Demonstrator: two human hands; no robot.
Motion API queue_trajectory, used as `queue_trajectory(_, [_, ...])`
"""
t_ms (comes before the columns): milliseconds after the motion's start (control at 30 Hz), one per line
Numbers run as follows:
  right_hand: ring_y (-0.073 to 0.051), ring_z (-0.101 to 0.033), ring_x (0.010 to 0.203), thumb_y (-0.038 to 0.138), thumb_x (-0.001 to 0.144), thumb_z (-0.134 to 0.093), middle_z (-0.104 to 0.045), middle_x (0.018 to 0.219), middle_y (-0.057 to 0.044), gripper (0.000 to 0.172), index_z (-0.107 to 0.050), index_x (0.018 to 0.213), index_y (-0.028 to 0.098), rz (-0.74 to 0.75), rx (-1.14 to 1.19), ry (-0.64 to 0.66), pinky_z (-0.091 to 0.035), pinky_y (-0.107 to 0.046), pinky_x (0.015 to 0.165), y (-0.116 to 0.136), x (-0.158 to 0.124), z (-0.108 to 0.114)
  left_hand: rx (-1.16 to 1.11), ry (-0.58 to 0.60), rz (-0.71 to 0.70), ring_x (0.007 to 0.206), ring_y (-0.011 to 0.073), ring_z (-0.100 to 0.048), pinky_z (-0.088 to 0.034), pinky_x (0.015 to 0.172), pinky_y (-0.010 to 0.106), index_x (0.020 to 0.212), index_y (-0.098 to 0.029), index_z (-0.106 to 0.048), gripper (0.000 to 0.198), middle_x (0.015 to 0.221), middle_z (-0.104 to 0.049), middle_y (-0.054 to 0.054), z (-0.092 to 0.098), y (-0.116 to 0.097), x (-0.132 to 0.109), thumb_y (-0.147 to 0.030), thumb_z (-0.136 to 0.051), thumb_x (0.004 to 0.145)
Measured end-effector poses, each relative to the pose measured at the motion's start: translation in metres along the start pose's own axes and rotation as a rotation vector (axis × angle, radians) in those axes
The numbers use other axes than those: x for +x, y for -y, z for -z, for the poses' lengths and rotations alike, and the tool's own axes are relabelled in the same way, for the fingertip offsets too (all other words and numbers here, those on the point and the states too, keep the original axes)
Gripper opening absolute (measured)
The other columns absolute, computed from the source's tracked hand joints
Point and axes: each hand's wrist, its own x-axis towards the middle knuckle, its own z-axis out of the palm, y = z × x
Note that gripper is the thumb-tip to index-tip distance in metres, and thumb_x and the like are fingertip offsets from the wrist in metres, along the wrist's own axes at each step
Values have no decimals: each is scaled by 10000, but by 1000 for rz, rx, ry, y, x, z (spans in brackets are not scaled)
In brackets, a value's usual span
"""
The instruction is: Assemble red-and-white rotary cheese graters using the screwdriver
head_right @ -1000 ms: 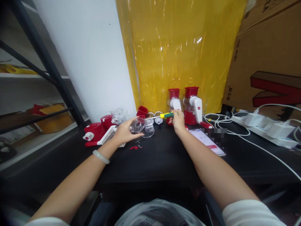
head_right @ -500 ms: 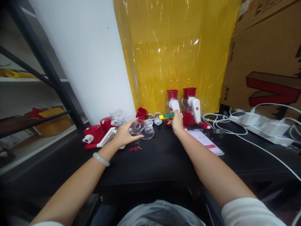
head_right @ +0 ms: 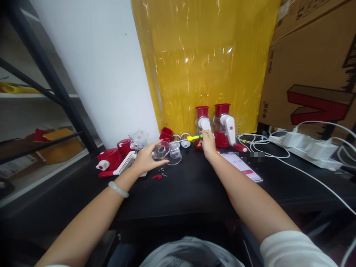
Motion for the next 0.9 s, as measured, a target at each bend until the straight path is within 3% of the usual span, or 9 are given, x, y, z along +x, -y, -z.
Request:
queue_trajectory(167, [-77,-425,317,525,801,-592,-480,520,87,320,-522,795,213,26,-44,11,-325,-215,335,1,-1,0,-1,0,-1,1146,319,-632,-515,966,467,1411,-238,-454,879,1258,-655,117,0,-2,-1,-563,-788,665])
queue_trajectory(267, [-98,-437,318,524,854,-519,-463,462,78,320,-527,786,211,22,-95,-13,-354,-220,344,4,-4,-1,6,-1,-10,1140,317,-635,-517,962,467,1412,-230,-454,876,1245,-660,120,0,-1,-1,-562,-784,671])
queue_trajectory(433, [-106,-517,352,321,888,-368,-560,522,38,252,-580,869,186,-99,-46,-19,-397,-205,366,9,-6,-3,1,9,2,1132,320,-639,-517,959,475,1408,-223,-456,872,1234,-663,128,-2,1,-1,-578,-772,677])
queue_trajectory(600, [-106,-506,347,252,844,-393,-528,460,43,235,-610,874,166,-94,-53,-2,-405,-201,376,8,-6,-1,-3,4,-12,1142,317,-632,-513,962,471,1410,-233,-453,873,1244,-658,123,-3,3,-1,-582,-771,676])
queue_trajectory(800, [-100,-442,315,319,851,-481,-438,413,88,148,-558,821,196,-44,-50,-4,-382,-210,346,7,-5,-2,-4,-1,-13,1148,308,-634,-504,982,459,1410,-250,-450,873,1255,-658,108,-2,-1,-1,-569,-783,668])
queue_trajectory(900, [-92,-407,299,403,849,-532,-396,401,106,200,-514,783,215,-6,-23,12,-366,-214,340,5,-3,-1,-10,-5,-16,1157,301,-631,-502,988,449,1408,-255,-451,862,1265,-656,102,-1,-3,0,-567,-779,675])
